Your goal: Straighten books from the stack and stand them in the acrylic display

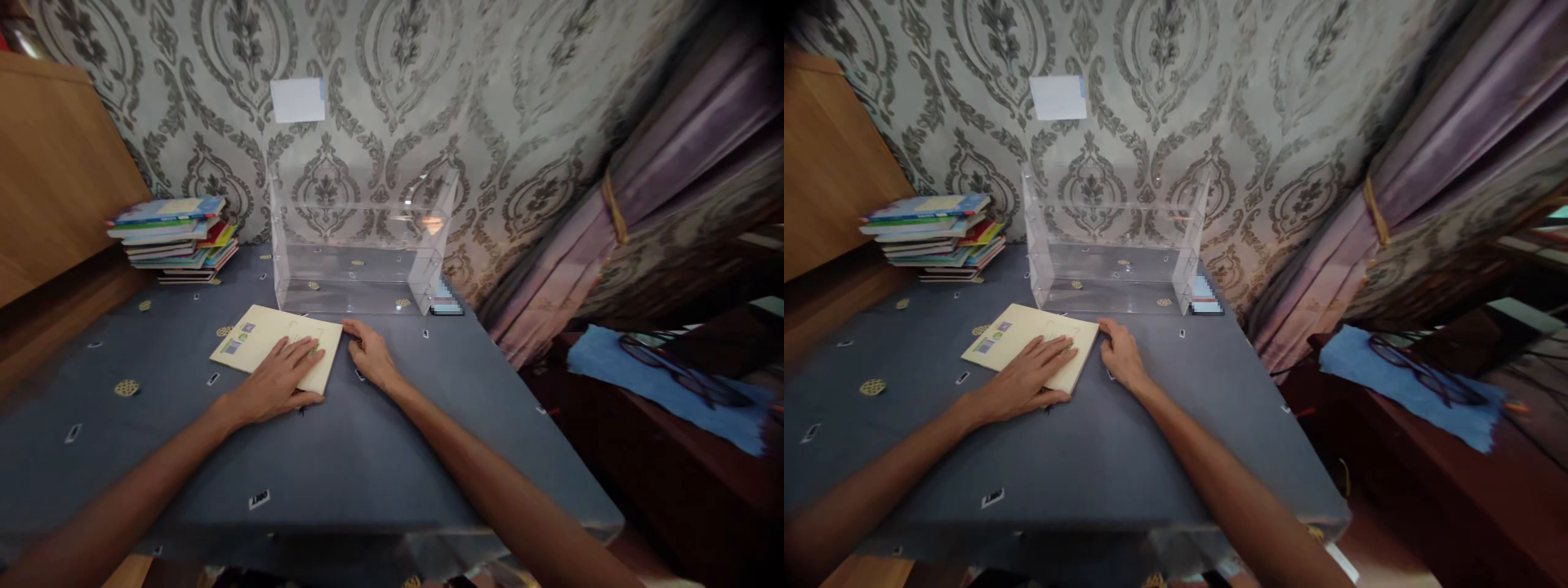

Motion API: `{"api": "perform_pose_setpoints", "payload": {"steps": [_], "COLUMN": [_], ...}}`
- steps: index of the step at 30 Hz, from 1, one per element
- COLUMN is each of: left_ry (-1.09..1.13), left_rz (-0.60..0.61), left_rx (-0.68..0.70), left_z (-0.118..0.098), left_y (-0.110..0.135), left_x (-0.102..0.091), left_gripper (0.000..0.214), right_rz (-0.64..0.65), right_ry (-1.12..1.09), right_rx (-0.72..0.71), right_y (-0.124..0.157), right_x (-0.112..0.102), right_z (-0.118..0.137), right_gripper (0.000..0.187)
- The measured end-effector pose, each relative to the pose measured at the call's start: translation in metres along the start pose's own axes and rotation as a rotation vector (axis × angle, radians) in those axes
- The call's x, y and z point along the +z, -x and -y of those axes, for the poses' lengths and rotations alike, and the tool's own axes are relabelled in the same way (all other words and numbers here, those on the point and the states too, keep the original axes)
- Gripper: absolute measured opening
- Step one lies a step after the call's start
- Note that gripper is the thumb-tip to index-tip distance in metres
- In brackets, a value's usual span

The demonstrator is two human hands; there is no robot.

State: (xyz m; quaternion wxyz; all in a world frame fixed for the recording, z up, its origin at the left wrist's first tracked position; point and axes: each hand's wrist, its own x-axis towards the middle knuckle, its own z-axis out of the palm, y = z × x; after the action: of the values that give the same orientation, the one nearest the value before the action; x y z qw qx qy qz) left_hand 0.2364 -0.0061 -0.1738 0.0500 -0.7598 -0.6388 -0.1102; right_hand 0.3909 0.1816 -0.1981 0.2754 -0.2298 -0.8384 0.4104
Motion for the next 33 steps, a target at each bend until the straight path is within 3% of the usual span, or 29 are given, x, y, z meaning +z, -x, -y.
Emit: {"api": "perform_pose_setpoints", "payload": {"steps": [14, 22, 28, 33], "left_ry": [0.052, 0.054, 0.054, 0.051], "left_rz": [-0.018, -0.034, -0.044, -0.049], "left_rx": [-0.004, 0.004, 0.004, 0.014], "left_z": [0.000, -0.001, -0.003, -0.003], "left_y": [-0.003, -0.004, -0.005, -0.005], "left_x": [0.001, 0.003, 0.001, 0.000], "left_gripper": [0.068, 0.070, 0.069, 0.071], "right_rz": [-0.101, -0.090, -0.121, 0.039], "right_ry": [-0.021, -0.208, -0.003, 0.119], "right_rx": [0.102, 0.131, -0.010, -0.059], "right_y": [0.023, 0.022, 0.015, 0.013], "right_x": [0.005, 0.007, -0.008, -0.011], "right_z": [0.034, 0.036, 0.024, 0.013], "right_gripper": [0.046, 0.040, 0.048, 0.050]}}
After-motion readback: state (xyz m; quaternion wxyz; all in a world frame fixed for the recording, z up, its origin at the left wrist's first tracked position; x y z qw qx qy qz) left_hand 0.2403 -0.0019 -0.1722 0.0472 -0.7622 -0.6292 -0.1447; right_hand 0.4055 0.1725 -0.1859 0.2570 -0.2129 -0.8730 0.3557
